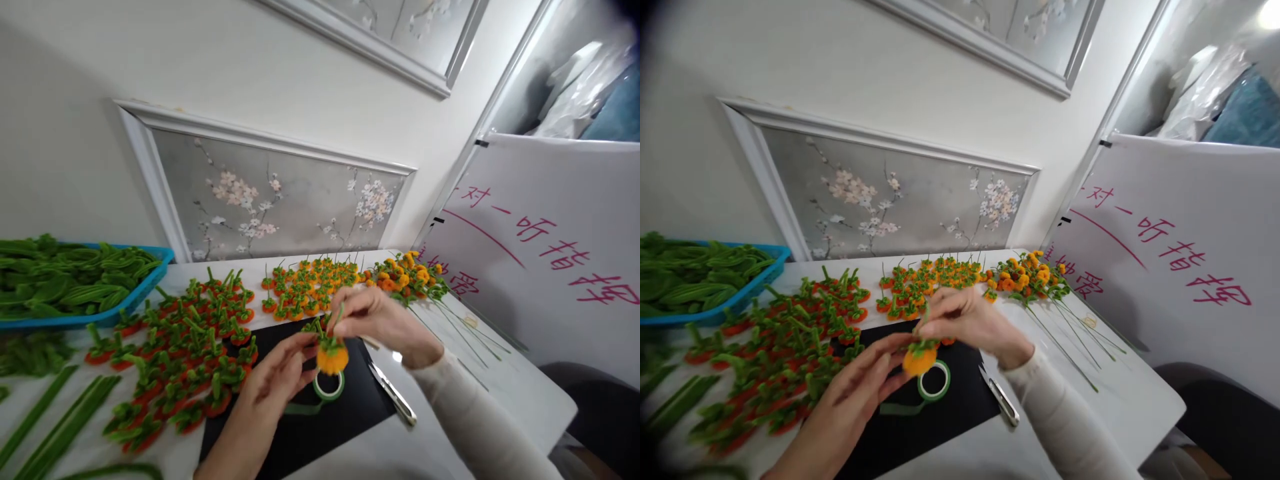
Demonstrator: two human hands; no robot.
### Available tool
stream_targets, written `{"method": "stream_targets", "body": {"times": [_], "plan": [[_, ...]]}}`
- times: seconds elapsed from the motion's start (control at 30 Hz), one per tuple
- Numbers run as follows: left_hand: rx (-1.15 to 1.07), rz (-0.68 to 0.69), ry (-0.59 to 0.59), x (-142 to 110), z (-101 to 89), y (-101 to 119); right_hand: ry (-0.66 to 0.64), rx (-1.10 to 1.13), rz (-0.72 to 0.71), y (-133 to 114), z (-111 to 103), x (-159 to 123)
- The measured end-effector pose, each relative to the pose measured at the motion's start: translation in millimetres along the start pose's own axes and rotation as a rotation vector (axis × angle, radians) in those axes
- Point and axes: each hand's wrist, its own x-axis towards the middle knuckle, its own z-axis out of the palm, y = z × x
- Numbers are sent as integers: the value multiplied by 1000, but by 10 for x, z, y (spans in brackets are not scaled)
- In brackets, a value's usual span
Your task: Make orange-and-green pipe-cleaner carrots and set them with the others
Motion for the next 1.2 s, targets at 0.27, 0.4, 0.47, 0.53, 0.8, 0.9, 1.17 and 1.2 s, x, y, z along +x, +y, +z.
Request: {"method": "stream_targets", "body": {"times": [0.27, 0.4, 0.47, 0.53, 0.8, 0.9, 1.17, 1.2], "plan": [[-284, -309, -238, -96, 76, 237, -23, 519, 123, 115, 526, -257], [-178, -322, -170, -55, 83, 201, 84, 365, 74, 103, 421, -253], [-120, -294, -106, -37, 98, 170, 130, 238, 53, 91, 414, -253], [-65, -240, -59, -24, 107, 139, 190, 102, 51, 90, 436, -253], [-94, -258, -86, -23, 102, 114, 175, 53, 52, 177, 473, -280], [-182, -299, -115, -30, 98, 105, 171, 36, 39, 186, 471, -294], [-120, -258, -83, -42, 82, 92, 239, -168, 59, 156, 527, -313], [-102, -257, -98, -44, 87, 99, 242, -196, 34, 151, 538, -314]]}}
